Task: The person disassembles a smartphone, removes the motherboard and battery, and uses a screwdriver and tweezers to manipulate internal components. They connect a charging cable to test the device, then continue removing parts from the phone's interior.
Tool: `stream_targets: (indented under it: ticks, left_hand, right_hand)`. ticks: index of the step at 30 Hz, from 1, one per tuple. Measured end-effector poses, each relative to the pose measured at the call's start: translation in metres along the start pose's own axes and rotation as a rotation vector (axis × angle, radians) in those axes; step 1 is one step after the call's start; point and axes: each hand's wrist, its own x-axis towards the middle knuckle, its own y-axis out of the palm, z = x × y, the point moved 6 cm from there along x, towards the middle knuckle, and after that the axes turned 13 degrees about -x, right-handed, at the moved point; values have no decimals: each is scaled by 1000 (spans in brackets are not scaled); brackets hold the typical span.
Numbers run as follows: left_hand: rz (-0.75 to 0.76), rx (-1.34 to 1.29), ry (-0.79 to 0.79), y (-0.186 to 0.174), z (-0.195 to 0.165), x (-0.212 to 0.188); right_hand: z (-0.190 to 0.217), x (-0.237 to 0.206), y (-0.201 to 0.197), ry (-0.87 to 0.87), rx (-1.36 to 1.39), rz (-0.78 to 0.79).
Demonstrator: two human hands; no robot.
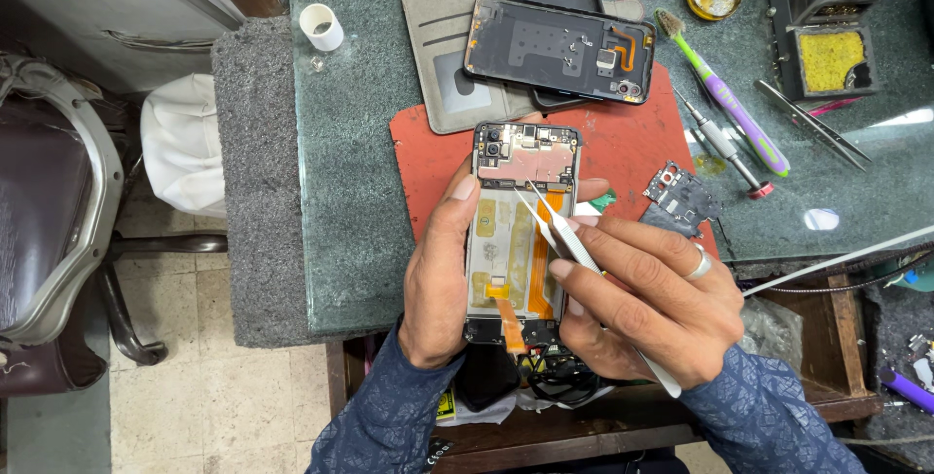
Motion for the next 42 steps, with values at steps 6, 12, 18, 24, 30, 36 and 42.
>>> stream_targets:
  ticks: [6,12,18,24,30,36,42]
  left_hand:
    - [-4,-29,-4,0,1,1]
    - [-7,-48,-11,0,1,1]
    - [-10,-53,-5,-1,2,0]
    - [-13,-41,-2,0,1,1]
    - [-42,-12,-22,-2,1,0]
    - [-64,-26,-38,-4,2,-1]
    - [-62,-30,-39,-5,3,-1]
  right_hand:
    - [-1,0,0,5,-9,7]
    - [0,1,0,11,1,2]
    - [1,1,0,10,4,13]
    - [0,0,1,3,3,28]
    - [1,-1,2,1,1,59]
    - [2,0,3,-46,-1,58]
    - [2,1,4,-47,1,57]
